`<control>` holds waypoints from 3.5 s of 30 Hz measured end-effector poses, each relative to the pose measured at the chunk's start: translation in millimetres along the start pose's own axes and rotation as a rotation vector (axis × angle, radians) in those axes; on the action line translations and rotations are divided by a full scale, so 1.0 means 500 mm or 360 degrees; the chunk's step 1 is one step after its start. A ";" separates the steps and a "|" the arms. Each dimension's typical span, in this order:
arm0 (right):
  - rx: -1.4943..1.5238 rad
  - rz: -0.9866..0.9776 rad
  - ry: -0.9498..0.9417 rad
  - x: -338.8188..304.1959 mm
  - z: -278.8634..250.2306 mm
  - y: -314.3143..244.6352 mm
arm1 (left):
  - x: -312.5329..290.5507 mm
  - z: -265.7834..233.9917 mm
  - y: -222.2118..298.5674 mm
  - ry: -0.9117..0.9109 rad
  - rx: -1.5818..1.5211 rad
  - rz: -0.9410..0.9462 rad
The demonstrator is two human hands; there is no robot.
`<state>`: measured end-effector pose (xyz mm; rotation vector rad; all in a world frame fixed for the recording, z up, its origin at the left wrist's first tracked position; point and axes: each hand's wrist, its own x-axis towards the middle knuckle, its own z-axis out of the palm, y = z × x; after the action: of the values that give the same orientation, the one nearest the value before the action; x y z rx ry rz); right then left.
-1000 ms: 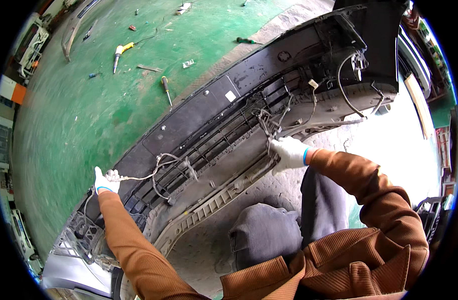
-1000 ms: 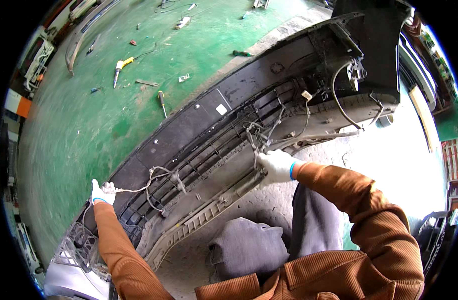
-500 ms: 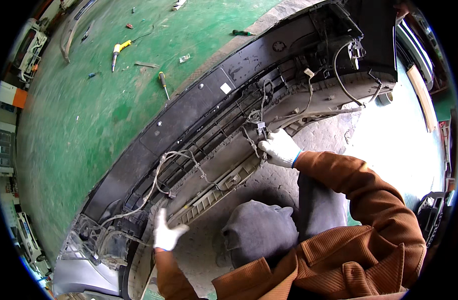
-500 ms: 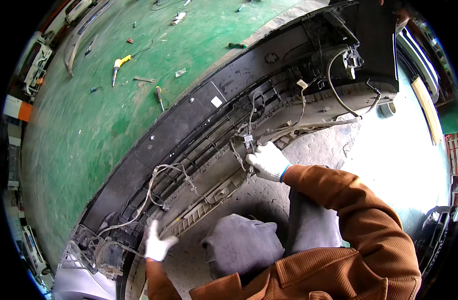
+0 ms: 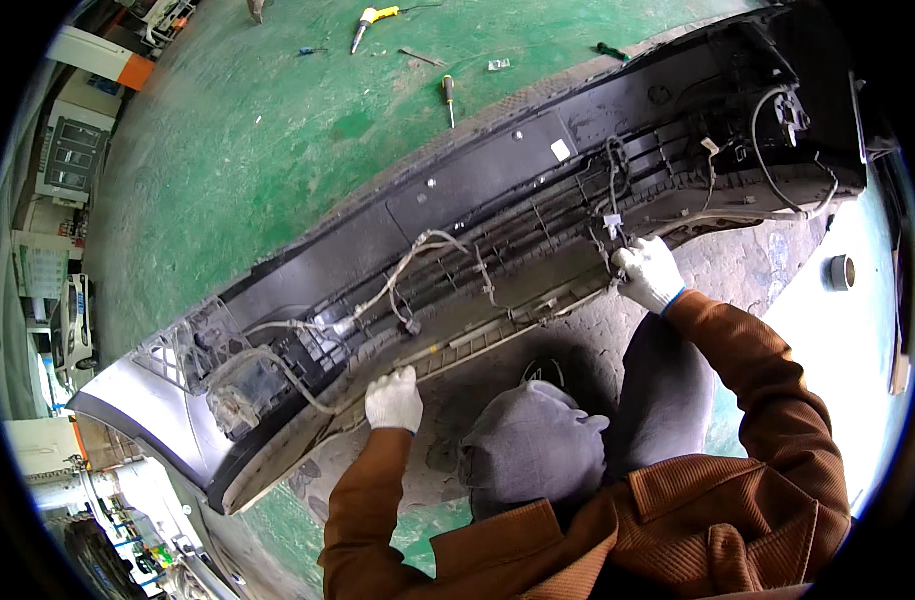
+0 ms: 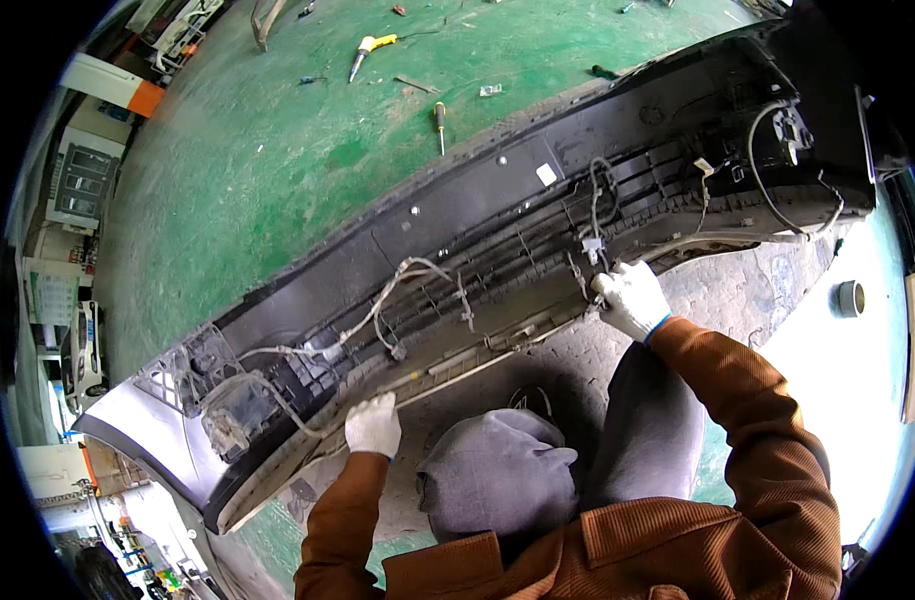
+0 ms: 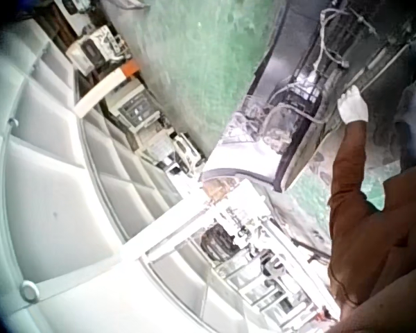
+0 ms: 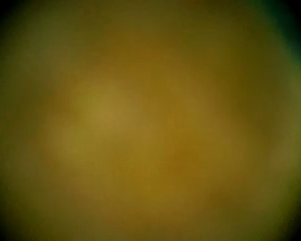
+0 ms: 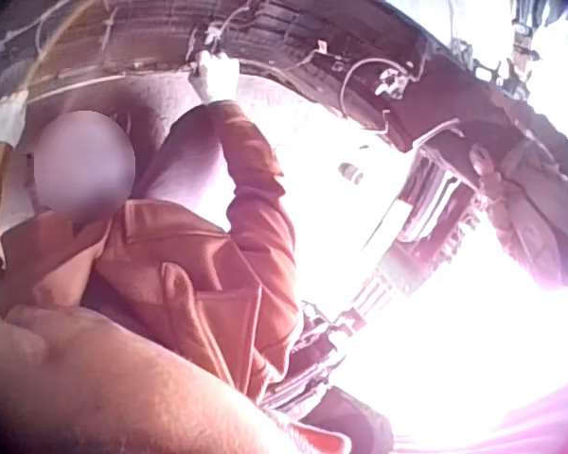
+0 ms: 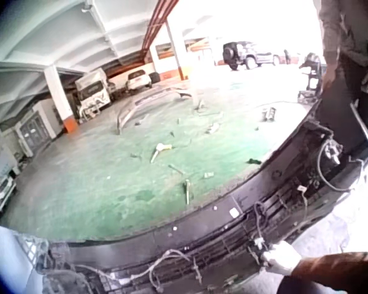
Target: The person works on the rear bumper of a car, removing a small black component and its attached wiring from the bumper's interior. They then reposition the bumper and continue to manipulate the wiring harness and internal components.
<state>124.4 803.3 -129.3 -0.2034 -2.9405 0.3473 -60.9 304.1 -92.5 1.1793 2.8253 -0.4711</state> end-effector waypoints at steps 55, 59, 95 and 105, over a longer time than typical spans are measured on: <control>0.0895 0.0129 -0.0032 0.025 -0.800 -0.625 | 0.124 -0.893 0.076 -0.1191 -0.3100 -0.0332; 0.1213 0.0384 0.0038 -0.022 -0.853 -0.545 | 0.164 -0.976 0.104 -0.1086 -0.3388 -0.0429; 0.1685 0.2488 0.0331 0.237 -0.631 -0.212 | 1.119 -0.864 0.096 -0.1448 -0.1322 0.0755; 0.1349 0.2753 0.0596 0.460 -0.791 -0.288 | 1.575 -0.969 -0.094 -0.1555 -0.0894 0.0040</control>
<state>-42.4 786.5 319.9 -2.1575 -1.2777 1.3605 -615.5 956.9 258.8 0.6084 1.8901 -0.1468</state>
